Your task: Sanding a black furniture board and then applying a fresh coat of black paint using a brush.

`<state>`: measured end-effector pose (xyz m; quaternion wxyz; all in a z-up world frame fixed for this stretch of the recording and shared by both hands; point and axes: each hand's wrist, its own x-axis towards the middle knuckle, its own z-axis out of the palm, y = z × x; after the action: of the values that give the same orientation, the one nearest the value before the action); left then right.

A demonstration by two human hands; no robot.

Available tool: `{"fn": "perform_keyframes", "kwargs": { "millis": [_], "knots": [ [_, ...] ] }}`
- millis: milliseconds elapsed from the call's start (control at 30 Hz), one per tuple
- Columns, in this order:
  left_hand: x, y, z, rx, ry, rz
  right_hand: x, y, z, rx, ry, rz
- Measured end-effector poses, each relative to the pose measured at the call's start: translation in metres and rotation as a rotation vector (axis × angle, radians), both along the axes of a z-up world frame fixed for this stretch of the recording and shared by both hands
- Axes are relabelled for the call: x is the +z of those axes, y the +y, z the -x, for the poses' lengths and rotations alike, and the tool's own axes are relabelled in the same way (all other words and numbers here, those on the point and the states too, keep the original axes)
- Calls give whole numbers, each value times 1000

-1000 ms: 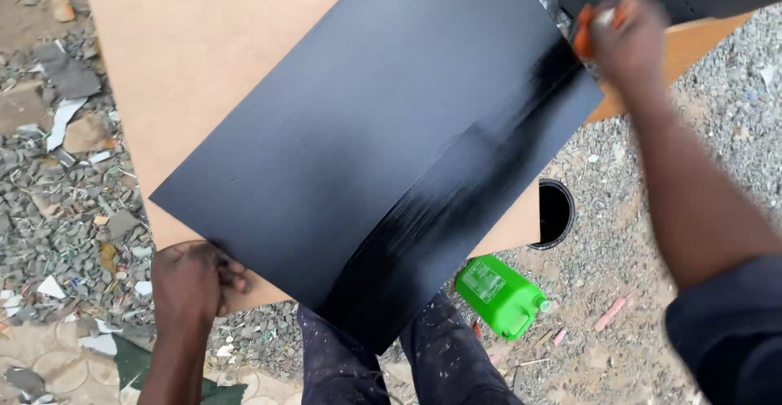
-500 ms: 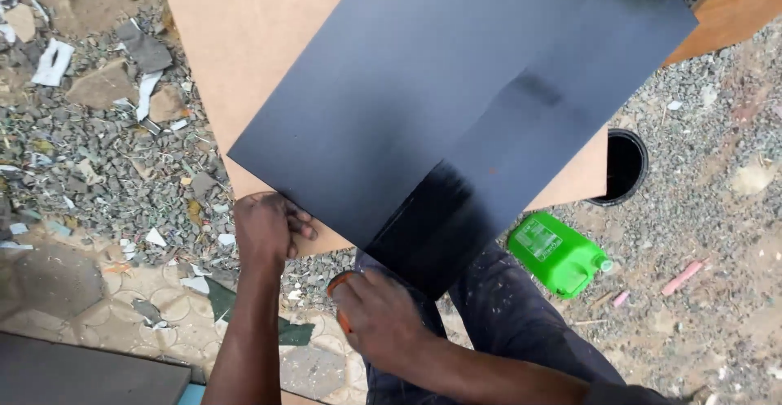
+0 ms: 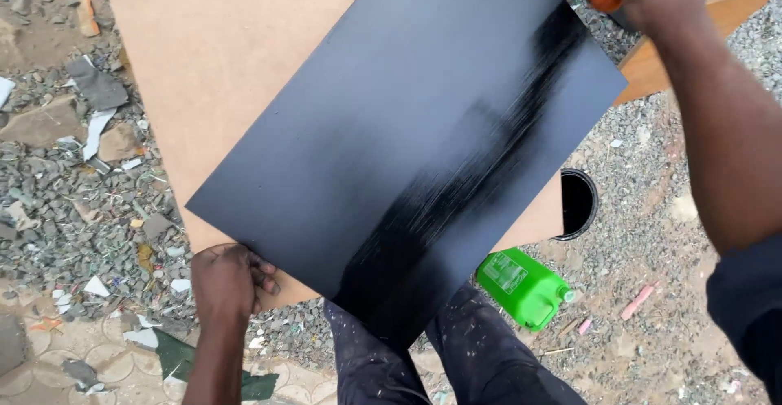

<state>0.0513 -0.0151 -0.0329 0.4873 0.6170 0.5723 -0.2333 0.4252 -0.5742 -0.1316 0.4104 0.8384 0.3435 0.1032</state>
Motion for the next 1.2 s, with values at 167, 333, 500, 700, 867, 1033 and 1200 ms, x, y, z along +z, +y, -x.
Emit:
{"fn": "perform_keyframes", "kwargs": {
  "millis": [167, 333, 500, 700, 867, 1033, 1200],
  "knots": [
    [9, 3, 0, 44, -6, 55, 81, 257, 216, -860, 474, -1056],
    [3, 13, 5, 23, 20, 115, 109, 392, 443, -402, 1086, -991],
    [11, 17, 0, 15, 22, 184, 86, 376, 413, -421, 1108, -1103],
    [2, 15, 2, -73, -11, 103, 42, 217, 171, -619, 548, -1074],
    [8, 10, -3, 33, 41, 82, 34, 75, -3, -715, 530, -1357],
    [-12, 12, 15, 97, 93, 68, 22, 144, 87, -612, 520, -1334],
    [-30, 30, 28, 51, -22, 161, 68, 343, 322, -765, 565, -1160]
  ]
}}
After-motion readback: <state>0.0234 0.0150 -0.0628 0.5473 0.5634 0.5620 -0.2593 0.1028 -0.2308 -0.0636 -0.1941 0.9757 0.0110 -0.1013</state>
